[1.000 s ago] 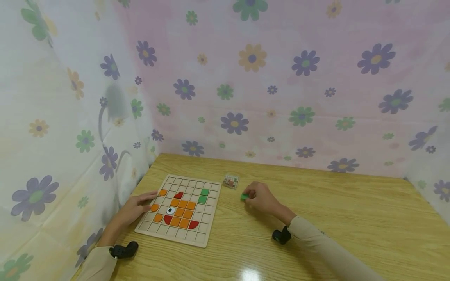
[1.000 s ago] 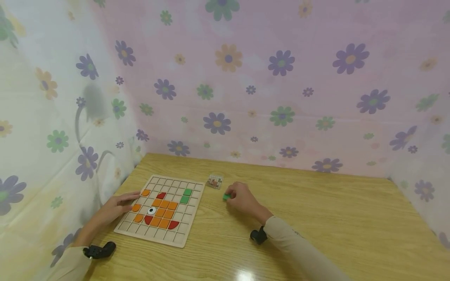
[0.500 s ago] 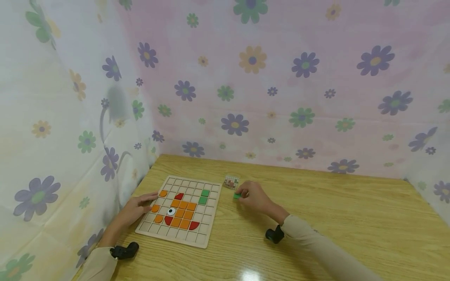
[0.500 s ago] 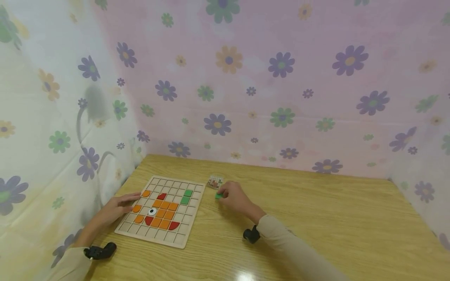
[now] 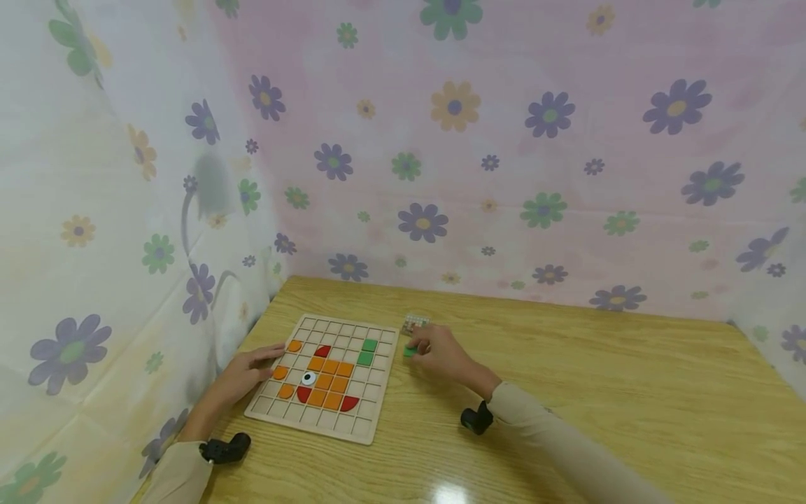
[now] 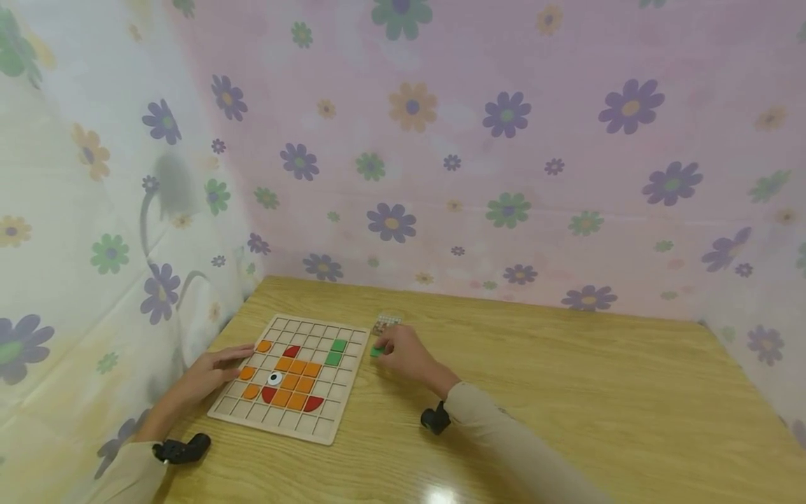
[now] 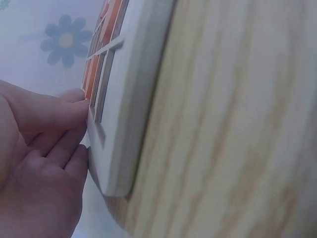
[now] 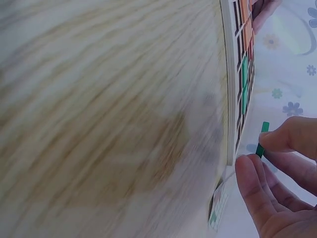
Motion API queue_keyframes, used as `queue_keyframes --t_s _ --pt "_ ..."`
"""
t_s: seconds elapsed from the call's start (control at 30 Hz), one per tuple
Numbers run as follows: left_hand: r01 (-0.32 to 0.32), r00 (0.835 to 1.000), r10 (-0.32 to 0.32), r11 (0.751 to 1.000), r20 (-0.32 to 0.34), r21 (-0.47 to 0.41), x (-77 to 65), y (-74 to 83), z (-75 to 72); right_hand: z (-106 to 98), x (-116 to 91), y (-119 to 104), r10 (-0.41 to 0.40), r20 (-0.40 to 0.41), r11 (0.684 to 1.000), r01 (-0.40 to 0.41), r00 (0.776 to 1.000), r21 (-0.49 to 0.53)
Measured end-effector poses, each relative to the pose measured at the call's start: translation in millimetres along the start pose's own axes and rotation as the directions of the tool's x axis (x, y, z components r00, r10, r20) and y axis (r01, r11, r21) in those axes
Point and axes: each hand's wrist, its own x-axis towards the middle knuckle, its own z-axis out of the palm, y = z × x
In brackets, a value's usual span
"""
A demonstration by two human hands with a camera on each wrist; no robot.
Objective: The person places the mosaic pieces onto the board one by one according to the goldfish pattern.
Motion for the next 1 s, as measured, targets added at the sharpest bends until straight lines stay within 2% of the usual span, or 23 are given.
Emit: queue_keyframes --t_s 0.17,0.37,0.77,1.0 --pt "0.003 1.000 -0.003 1.000 -0.004 0.004 -0.7 0.3 0.1 8 7 -5 0.006 0.009 1.000 -0.006 1.000 -0.009" --pt "0.006 1.000 -0.006 1.000 -0.001 0.011 -0.8 0.0 -0.1 20 17 -13 -0.003 0.040 1.000 0.002 0.999 0.025" --pt "-0.016 1.000 0.016 0.999 -0.002 0.028 1.7 -1.9 -1.0 38 29 -20 0.052 0.074 0.999 -0.053 0.996 0.008" --pt "-0.018 1.000 0.018 0.999 -0.004 0.037 1.7 -3.2 -1.0 44 33 -23 -0.050 0.080 0.999 0.050 0.996 0.004"
